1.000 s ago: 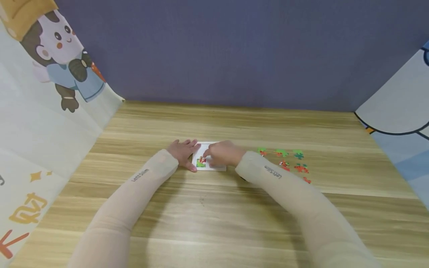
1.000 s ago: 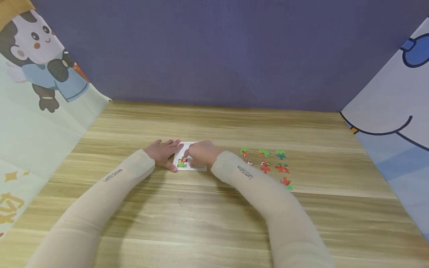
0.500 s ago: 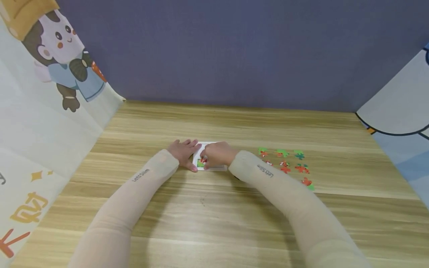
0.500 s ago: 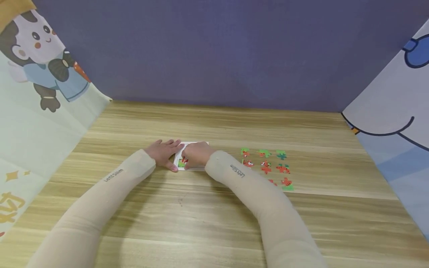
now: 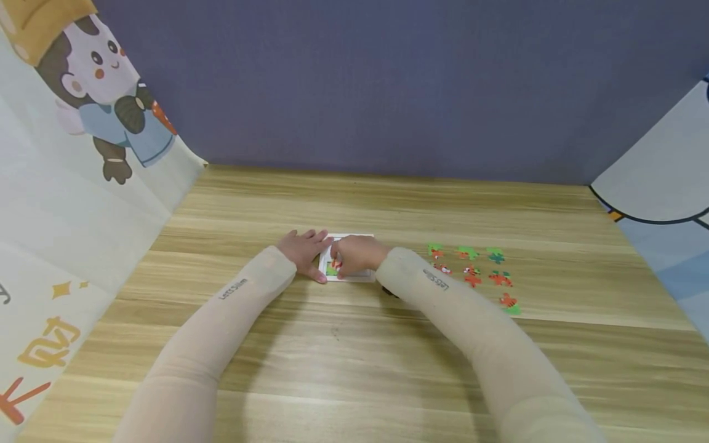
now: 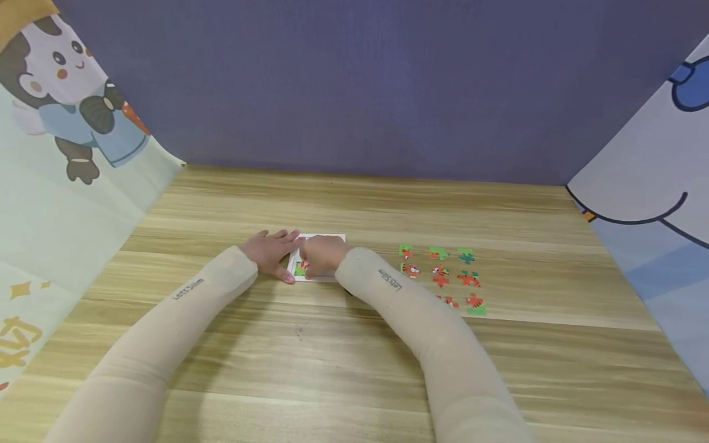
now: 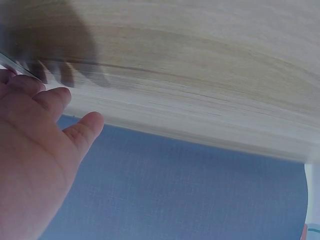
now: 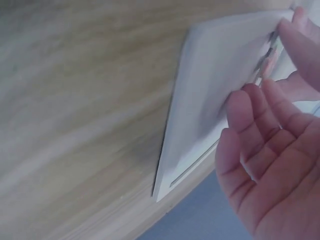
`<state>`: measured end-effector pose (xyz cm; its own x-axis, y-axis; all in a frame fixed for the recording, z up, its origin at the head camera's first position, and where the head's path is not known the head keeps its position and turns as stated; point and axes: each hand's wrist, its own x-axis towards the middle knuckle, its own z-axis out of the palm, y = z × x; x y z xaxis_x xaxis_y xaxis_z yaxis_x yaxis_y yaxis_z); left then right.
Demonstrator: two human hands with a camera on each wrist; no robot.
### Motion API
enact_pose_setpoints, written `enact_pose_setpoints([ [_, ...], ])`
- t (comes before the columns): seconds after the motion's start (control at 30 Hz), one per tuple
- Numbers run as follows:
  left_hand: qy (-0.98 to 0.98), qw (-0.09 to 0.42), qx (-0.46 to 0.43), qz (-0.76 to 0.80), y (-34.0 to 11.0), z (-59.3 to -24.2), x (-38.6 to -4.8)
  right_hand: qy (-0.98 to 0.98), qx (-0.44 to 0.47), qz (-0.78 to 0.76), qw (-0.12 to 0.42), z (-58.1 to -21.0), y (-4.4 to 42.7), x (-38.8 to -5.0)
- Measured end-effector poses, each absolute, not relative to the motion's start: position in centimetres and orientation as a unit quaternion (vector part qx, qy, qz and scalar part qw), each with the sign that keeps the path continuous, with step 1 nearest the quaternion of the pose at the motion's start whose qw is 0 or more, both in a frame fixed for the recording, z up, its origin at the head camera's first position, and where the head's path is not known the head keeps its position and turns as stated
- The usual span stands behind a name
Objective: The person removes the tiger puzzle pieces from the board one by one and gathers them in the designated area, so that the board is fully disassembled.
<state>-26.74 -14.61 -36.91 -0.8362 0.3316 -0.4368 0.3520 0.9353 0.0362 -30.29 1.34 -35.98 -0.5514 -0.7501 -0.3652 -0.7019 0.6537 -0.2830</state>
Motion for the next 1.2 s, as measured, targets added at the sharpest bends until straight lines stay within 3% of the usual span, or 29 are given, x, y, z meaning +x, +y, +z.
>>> enact_pose_setpoints([
  [0.53,0.959,0.219,0.176,-0.022,-14.4,-37.3,-27.2,0.835,-0.396,-0.271,0.269,-36.9,2.2,-31.1],
  [1.2,0.957,0.232,0.169,-0.029,-14.8,-37.7,-27.7,0.826,-0.352,-0.342,0.279,-37.2,3.7,-31.6],
])
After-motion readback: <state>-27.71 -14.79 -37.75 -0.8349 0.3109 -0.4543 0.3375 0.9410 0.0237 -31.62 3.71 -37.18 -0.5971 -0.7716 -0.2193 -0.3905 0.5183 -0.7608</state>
